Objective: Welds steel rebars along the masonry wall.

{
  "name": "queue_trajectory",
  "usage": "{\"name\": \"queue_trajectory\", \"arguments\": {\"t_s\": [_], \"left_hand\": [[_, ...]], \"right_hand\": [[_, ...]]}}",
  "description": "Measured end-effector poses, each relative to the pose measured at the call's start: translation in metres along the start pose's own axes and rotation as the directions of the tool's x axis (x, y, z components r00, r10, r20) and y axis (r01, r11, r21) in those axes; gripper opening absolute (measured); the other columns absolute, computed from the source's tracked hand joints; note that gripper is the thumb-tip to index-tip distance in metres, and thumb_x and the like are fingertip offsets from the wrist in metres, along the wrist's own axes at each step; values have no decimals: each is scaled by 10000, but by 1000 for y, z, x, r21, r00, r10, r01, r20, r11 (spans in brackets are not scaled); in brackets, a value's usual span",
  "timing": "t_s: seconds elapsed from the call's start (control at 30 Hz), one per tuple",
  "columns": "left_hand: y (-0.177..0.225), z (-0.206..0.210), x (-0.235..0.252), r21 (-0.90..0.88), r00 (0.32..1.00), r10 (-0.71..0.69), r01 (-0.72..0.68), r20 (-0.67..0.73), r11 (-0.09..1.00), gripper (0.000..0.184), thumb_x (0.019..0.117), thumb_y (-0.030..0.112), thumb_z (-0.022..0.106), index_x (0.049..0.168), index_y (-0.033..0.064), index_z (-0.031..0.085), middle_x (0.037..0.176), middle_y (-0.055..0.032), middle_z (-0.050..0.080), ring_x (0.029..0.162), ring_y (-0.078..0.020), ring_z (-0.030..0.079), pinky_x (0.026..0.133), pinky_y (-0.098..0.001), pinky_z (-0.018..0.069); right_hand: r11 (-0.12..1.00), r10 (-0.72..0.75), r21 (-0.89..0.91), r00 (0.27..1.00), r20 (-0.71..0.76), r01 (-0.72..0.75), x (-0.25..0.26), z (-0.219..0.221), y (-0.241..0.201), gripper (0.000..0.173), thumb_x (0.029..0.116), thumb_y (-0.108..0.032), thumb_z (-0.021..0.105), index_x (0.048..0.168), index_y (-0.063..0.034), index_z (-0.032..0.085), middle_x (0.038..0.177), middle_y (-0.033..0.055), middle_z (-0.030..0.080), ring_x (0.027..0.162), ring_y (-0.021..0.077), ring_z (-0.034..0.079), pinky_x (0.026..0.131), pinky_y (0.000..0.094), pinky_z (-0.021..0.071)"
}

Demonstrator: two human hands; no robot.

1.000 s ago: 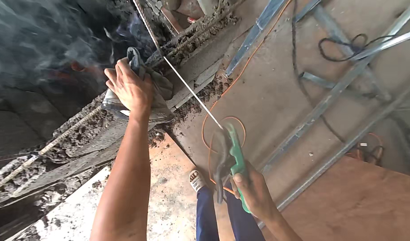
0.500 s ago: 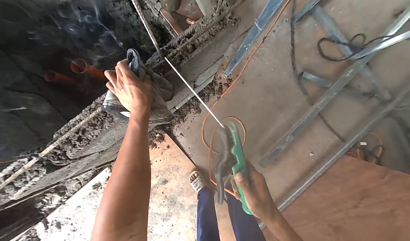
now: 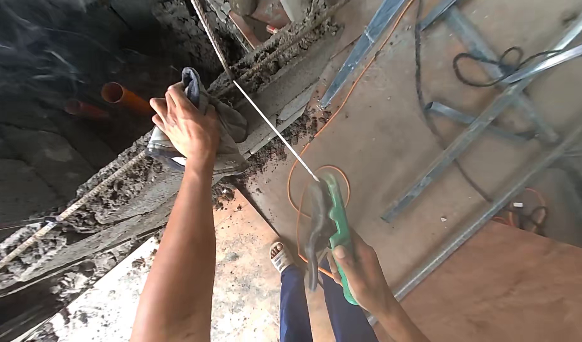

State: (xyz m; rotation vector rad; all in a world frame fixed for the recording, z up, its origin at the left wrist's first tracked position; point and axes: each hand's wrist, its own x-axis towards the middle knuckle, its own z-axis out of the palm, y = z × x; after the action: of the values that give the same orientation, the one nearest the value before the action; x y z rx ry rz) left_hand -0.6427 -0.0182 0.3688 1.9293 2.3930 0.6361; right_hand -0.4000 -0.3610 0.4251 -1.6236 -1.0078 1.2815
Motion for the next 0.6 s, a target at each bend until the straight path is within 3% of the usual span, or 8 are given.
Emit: {"name": "queue_trajectory", "arguments": {"t_s": [0.33, 0.5, 0.6], "left_hand": [[0, -1, 0, 0, 1000, 8, -8, 0, 1000, 577, 817, 395, 711, 1334, 166, 593, 1273, -63, 676, 1266, -318, 557, 994, -549, 416], [0, -1, 0, -1, 1000, 11, -11, 6, 1000, 576, 821, 400, 707, 1334, 164, 590, 1275, -58, 675, 1270, -315, 554, 989, -553, 417], [-3, 0, 0, -11, 999, 38, -38, 0, 999, 570, 818, 363, 721, 1333, 156, 590, 1300, -80, 663, 1277, -350, 543, 984, -582, 412]], "right_hand": [[1000, 2, 12, 1000, -11, -1, 1, 2, -1, 624, 966, -690, 504, 1129, -97, 607, 632, -16, 566, 462, 129, 559, 405, 322, 525], [990, 30, 134, 1000, 7, -31, 1, 3, -4, 620, 962, -670, 528, 1129, -76, 594, 642, 14, 571, 468, 148, 567, 411, 317, 531], [999, -27, -38, 999, -42, 26, 1, 0, -3, 605, 971, -662, 534, 1134, -88, 633, 651, -16, 598, 476, 116, 575, 412, 309, 528]]}}
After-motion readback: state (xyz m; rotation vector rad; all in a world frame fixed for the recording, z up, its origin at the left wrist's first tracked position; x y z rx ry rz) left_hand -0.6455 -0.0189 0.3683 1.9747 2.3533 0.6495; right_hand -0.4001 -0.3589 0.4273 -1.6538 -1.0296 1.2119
